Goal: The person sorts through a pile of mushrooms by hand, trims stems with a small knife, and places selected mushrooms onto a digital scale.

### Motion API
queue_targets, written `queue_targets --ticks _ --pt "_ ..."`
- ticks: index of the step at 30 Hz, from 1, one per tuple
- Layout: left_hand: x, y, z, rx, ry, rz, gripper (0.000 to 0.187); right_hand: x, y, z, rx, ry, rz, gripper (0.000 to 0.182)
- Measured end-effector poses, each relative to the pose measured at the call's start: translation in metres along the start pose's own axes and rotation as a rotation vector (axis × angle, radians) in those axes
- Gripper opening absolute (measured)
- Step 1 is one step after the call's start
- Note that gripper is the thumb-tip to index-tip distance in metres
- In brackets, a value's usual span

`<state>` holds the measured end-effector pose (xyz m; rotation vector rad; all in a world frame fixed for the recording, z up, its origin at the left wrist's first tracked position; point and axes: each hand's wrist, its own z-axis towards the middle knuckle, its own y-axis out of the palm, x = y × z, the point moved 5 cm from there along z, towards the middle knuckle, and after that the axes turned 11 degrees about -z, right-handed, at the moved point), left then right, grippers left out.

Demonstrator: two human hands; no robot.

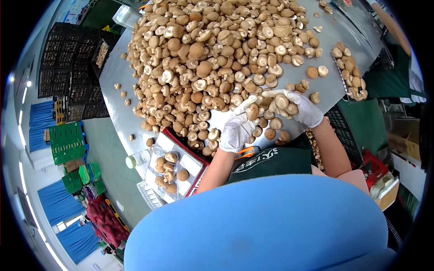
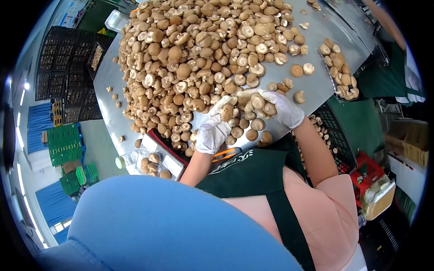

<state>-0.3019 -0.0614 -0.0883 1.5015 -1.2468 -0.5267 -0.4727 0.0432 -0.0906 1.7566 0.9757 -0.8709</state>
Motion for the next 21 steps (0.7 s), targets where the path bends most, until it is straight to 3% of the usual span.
queue_targets --ticks 3,6,9,10,11,13,14,15,17,18,19,20,21 --pt "-0.003 -0.006 -0.005 -0.07 -0.113 -0.198 0.052 -0.012 0.009 -0.003 -0.016 -0.013 -0.101 0.049" --pt "-0.007 -0.016 -0.01 0.037 -0.099 -0.11 0.051 -0.006 0.009 0.0 0.044 0.025 -0.091 0.048" --pt "-0.007 -0.012 -0.004 -0.071 -0.126 0.106 0.048 -0.004 0.007 0.0 0.052 0.031 -0.122 0.043" --pt "-0.009 -0.021 -0.006 0.148 -0.04 0.482 0.044 -0.004 0.007 0.0 0.044 0.045 -0.143 0.039" --pt "-0.011 -0.015 -0.01 0.096 0.121 0.724 0.039 -0.006 0.009 -0.002 0.046 0.044 -0.145 0.039" --pt "-0.014 -0.006 -0.012 0.023 0.249 1.269 0.043 -0.008 0.016 -0.009 0.036 0.087 -0.404 0.034" --pt "-0.015 0.0 -0.015 -0.032 0.373 1.547 0.047 0.004 0.015 -0.005 0.042 -0.046 -0.453 0.03" --pt "-0.014 0.017 -0.023 0.071 0.445 1.849 0.051 0.003 0.022 -0.007 0.067 -0.124 -0.506 0.029" --pt "-0.013 0.02 -0.031 0.008 0.679 1.795 0.054 0.005 0.031 -0.013 0.211 -0.322 -0.699 0.028" --pt "-0.014 0.015 -0.029 -0.025 0.517 1.488 0.055 0.007 0.042 -0.015 0.171 -0.112 -0.477 0.029" --pt "-0.015 0.01 -0.028 -0.026 0.377 1.122 0.056 -0.004 0.054 -0.017 0.26 -0.428 -0.784 0.029" --pt "-0.017 0.004 -0.028 0.018 0.271 0.801 0.058 -0.007 0.069 -0.015 0.246 -0.55 -0.855 0.03" --pt "-0.029 -0.006 -0.023 0.029 -0.051 0.131 0.061 -0.01 0.081 -0.015 0.229 -0.675 -0.926 0.031"
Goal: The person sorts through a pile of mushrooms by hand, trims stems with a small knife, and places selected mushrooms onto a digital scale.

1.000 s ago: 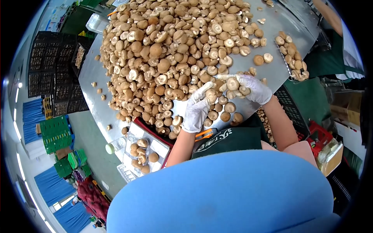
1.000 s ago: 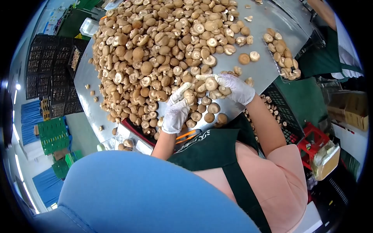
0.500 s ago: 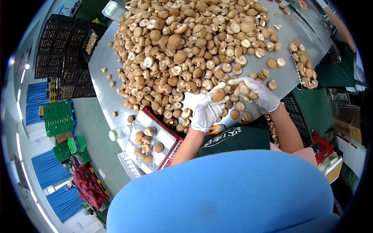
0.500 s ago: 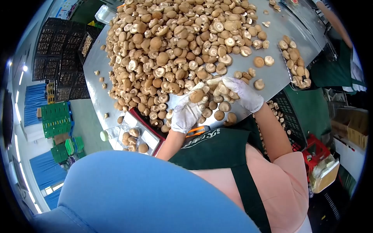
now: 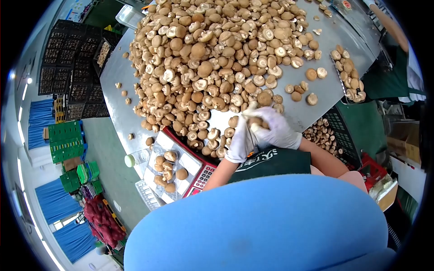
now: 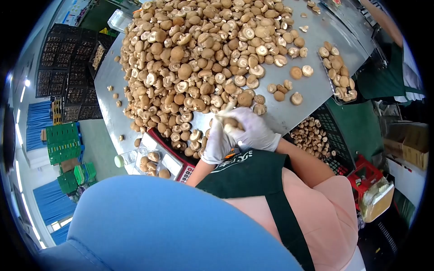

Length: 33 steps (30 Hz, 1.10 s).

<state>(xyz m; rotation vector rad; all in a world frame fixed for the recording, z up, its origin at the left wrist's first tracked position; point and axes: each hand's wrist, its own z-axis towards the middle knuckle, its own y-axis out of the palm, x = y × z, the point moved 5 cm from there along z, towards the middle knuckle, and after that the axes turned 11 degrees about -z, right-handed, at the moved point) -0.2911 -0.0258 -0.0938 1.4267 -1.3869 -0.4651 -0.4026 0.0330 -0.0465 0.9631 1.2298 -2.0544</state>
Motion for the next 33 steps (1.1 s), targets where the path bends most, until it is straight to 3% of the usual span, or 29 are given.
queue_targets --ticks 1,2,4,5,6,9,10,12,16,18,19,20,22,23,25,28,29,30,33 --pt "-0.003 0.0 -0.007 -0.05 -0.012 -0.1 0.068 0.002 0.016 -0.005 -0.121 0.038 -0.015 0.033" --pt "-0.004 -0.005 -0.006 0.003 -0.009 -0.175 0.065 -0.001 0.016 -0.004 -0.012 -0.146 -0.086 0.031" --pt "-0.002 -0.035 -0.013 0.207 0.01 -0.176 0.064 -0.004 0.004 0.013 0.057 -0.276 -0.316 0.027" --pt "-0.002 -0.044 -0.014 0.214 0.024 -0.268 0.056 0.014 0.0 0.023 0.073 -0.163 -0.261 0.027" --pt "0.003 -0.032 -0.016 0.07 -0.026 -0.319 0.056 0.032 -0.005 0.037 0.063 -0.032 -0.23 0.024" --pt "0.006 -0.036 -0.026 0.102 0.002 -0.261 0.052 0.105 0.007 0.062 0.023 -0.075 -0.803 0.025" --pt "0.006 -0.037 -0.026 0.09 -0.007 -0.224 0.05 0.119 0.011 0.074 -0.139 0.061 -0.874 0.021" --pt "0.005 -0.039 -0.028 0.096 -0.005 -0.254 0.047 0.119 0.014 0.087 -0.166 0.012 -1.034 0.015" --pt "0.007 -0.046 -0.036 0.112 0.031 -0.261 0.047 0.124 0.012 0.1 -0.049 0.022 -1.06 0.013" --pt "0.012 -0.045 -0.039 0.12 0.087 -0.279 0.044 0.117 -0.005 0.092 -0.044 0.081 -0.597 0.013" --pt "0.017 -0.031 -0.042 0.149 0.107 -0.263 0.037 0.122 -0.006 0.088 0.047 0.258 -0.234 0.016" --pt "0.018 -0.035 -0.041 0.153 0.125 -0.273 0.037 0.122 -0.006 0.079 -0.006 0.291 -0.036 0.021" --pt "0.028 -0.04 -0.034 0.096 0.233 0.022 0.029 0.103 -0.015 0.07 -0.137 0.207 -0.132 0.023" --pt "0.032 -0.039 -0.027 0.065 0.187 0.139 0.024 0.094 -0.018 0.065 -0.182 0.175 -0.162 0.025" --pt "0.044 -0.024 -0.028 0.225 0.336 0.47 0.028 0.084 -0.007 0.045 -0.364 0.594 0.5 0.033" --pt "0.055 0.024 -0.03 0.15 0.542 0.566 0.057 0.058 0.006 0.037 -0.274 0.587 0.722 0.037" --pt "0.06 0.027 -0.03 0.112 0.6 0.807 0.06 0.049 0.012 0.036 -0.261 0.674 0.814 0.039" --pt "0.063 0.03 -0.031 0.072 0.651 1.049 0.063 0.046 0.014 0.035 -0.273 0.669 0.816 0.039" --pt "0.06 0.025 -0.036 0.1 0.544 1.108 0.057 0.043 0.024 0.033 -0.443 0.652 0.527 0.038"
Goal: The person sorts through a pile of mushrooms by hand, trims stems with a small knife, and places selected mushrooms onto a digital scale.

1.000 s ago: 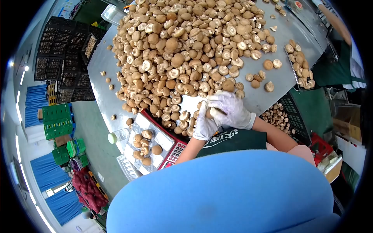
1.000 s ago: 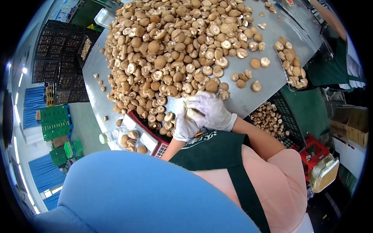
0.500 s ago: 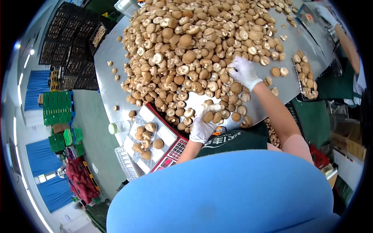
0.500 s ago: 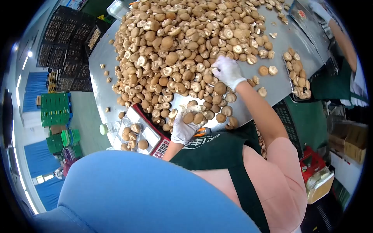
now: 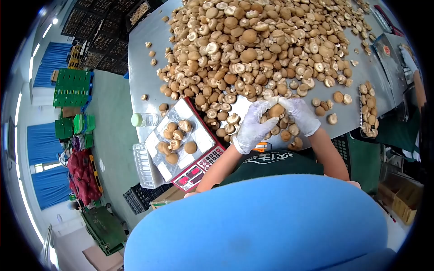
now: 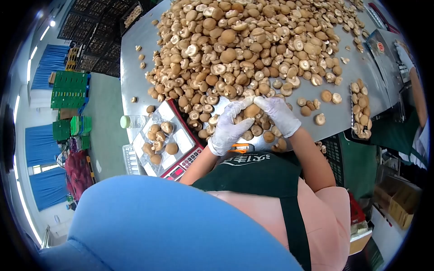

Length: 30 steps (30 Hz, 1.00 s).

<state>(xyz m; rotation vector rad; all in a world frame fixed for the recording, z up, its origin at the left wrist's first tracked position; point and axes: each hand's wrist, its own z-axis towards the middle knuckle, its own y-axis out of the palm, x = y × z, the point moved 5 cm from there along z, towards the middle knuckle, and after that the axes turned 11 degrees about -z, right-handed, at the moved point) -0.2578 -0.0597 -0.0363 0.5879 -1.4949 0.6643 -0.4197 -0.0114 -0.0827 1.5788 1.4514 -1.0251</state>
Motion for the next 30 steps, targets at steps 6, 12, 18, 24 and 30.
queue_targets --ticks 6,12,18,24,30 --pt "-0.006 -0.003 -0.017 0.059 -0.414 -0.604 0.05 -0.007 0.008 -0.001 -0.023 -0.301 -0.817 0.04" --pt "-0.037 -0.011 -0.028 0.19 -0.207 -0.535 0.054 -0.03 0.024 -0.02 0.107 -0.391 -0.607 0.032" --pt "-0.007 -0.02 -0.04 0.275 0.206 0.333 0.053 -0.005 0.037 -0.017 0.122 -0.534 -0.907 0.026" --pt "0.008 -0.019 -0.055 0.264 0.219 0.51 0.048 -0.006 0.044 -0.02 -0.016 -0.334 -0.81 0.018" --pt "0.035 -0.08 -0.114 0.549 0.375 0.619 0.049 -0.013 0.037 -0.016 0.001 -0.257 -0.589 0.017"
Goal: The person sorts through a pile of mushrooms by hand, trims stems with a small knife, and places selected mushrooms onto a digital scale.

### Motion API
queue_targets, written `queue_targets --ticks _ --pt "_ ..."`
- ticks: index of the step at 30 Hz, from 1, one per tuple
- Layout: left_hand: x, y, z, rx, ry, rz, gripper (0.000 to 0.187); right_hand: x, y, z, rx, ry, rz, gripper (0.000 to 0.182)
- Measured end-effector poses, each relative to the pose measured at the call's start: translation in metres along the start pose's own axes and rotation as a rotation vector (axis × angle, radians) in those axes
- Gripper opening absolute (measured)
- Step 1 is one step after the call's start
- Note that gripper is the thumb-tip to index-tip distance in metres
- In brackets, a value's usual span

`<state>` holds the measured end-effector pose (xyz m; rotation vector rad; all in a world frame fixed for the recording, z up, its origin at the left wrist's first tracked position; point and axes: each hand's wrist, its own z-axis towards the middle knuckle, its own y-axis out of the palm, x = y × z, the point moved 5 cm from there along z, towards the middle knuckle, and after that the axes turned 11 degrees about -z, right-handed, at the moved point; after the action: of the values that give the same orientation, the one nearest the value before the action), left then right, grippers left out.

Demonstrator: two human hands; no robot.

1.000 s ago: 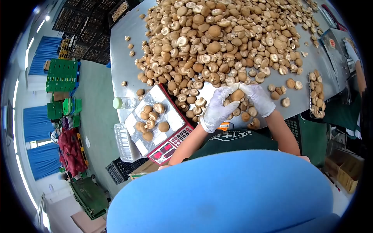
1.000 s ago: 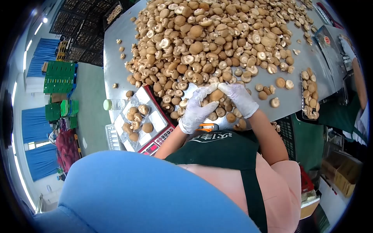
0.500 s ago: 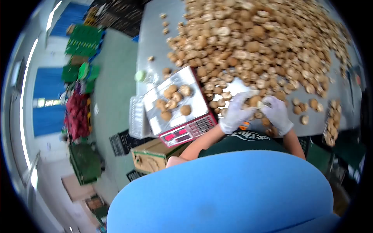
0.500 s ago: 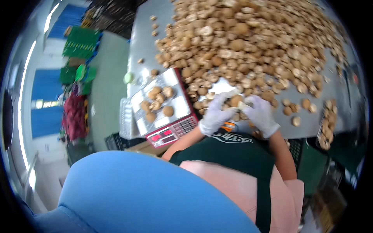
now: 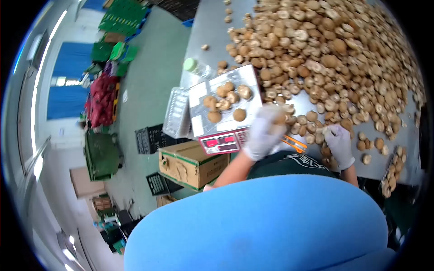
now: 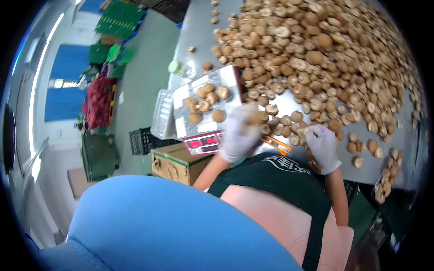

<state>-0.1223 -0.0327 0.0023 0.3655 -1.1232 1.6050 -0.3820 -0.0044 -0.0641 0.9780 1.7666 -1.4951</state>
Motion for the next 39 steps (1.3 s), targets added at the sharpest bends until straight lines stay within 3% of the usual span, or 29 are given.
queue_targets --ticks 1,2,3,4,5,7,9,11,13,15,17,18,19,21,22,23,26,29,30,31,32,34,37,39 --pt "-0.012 -0.029 -0.009 0.187 -0.084 0.177 0.046 0.004 -0.01 -0.001 0.066 -0.018 -0.024 0.017" --pt "-0.021 -0.059 -0.009 0.339 -0.182 0.271 0.043 0.014 -0.02 -0.001 0.163 -0.26 -0.383 0.018" --pt "-0.041 -0.084 -0.019 0.503 -0.261 0.084 0.04 0.023 -0.026 -0.006 0.232 -0.503 -0.75 0.019" --pt "-0.06 -0.108 -0.03 0.687 -0.307 -0.115 0.037 0.038 -0.04 -0.005 0.225 -0.28 -0.472 0.018" --pt "-0.077 -0.124 -0.033 0.622 -0.282 -0.132 0.039 0.05 -0.044 -0.006 0.217 -0.073 -0.179 0.019" --pt "-0.094 -0.148 -0.039 0.473 -0.329 -0.049 0.042 0.042 -0.059 -0.014 0.141 0.158 0.061 0.02" --pt "-0.107 -0.155 -0.041 0.176 -0.462 0.256 0.045 0.082 -0.063 -0.018 0.353 -0.267 -0.599 0.024" --pt "-0.112 -0.162 -0.058 0.232 -0.476 0.524 0.067 0.073 -0.072 -0.023 0.285 -0.045 -0.356 0.018" --pt "-0.104 -0.166 -0.058 0.381 -0.44 0.434 0.073 0.067 -0.07 -0.027 0.232 -0.027 -0.338 0.017" --pt "-0.098 -0.162 -0.054 0.413 -0.422 0.485 0.072 0.086 -0.072 -0.031 0.32 0.068 -0.216 0.016" --pt "-0.073 -0.142 -0.043 0.401 -0.312 0.507 0.065 0.1 -0.069 -0.031 0.301 -0.018 -0.379 0.016" --pt "-0.05 -0.126 -0.031 0.27 -0.241 0.74 0.059 0.101 -0.068 -0.031 0.301 -0.039 -0.44 0.016" --pt "-0.052 -0.11 -0.034 0.227 0.071 0.635 0.059 0.102 -0.066 -0.031 0.3 -0.06 -0.501 0.015" --pt "-0.037 -0.073 -0.028 -0.063 -0.017 0.759 0.051 0.099 -0.063 -0.03 0.301 -0.148 -0.681 0.015" --pt "-0.045 -0.064 -0.034 -0.088 -0.034 0.752 0.048 0.095 -0.059 -0.029 0.307 -0.231 -0.863 0.014" --pt "-0.055 -0.06 -0.039 -0.114 -0.05 0.745 0.044 0.09 -0.059 -0.027 0.306 -0.243 -0.859 0.014" --pt "-0.066 -0.064 -0.043 -0.078 -0.064 0.7 0.042 0.089 -0.059 -0.026 0.24 -0.187 -0.718 0.014" --pt "-0.049 -0.07 -0.032 0.004 -0.014 0.669 0.043 0.11 -0.059 -0.028 0.319 -0.145 -0.55 0.015" --pt "-0.05 -0.077 -0.028 0.08 0.069 0.689 0.045 0.107 -0.06 -0.029 0.354 -0.257 -0.663 0.014" --pt "-0.061 -0.085 -0.015 0.067 -0.048 0.623 0.048 0.107 -0.063 -0.034 0.385 -0.354 -0.789 0.014" --pt "-0.048 -0.088 -0.006 0.225 0.201 0.66 0.05 0.117 -0.067 -0.035 0.39 -0.235 -0.591 0.014" --pt "-0.073 -0.096 0.002 0.129 -0.037 0.716 0.044 0.124 -0.073 -0.033 0.439 -0.087 -0.429 0.015" --pt "-0.09 -0.087 0.009 -0.074 -0.291 1.014 0.045 0.132 -0.086 -0.034 0.506 -0.036 -0.531 0.015" --pt "-0.07 -0.077 0.014 -0.027 -0.234 0.961 0.05 0.128 -0.09 -0.041 0.538 -0.022 -0.585 0.015"
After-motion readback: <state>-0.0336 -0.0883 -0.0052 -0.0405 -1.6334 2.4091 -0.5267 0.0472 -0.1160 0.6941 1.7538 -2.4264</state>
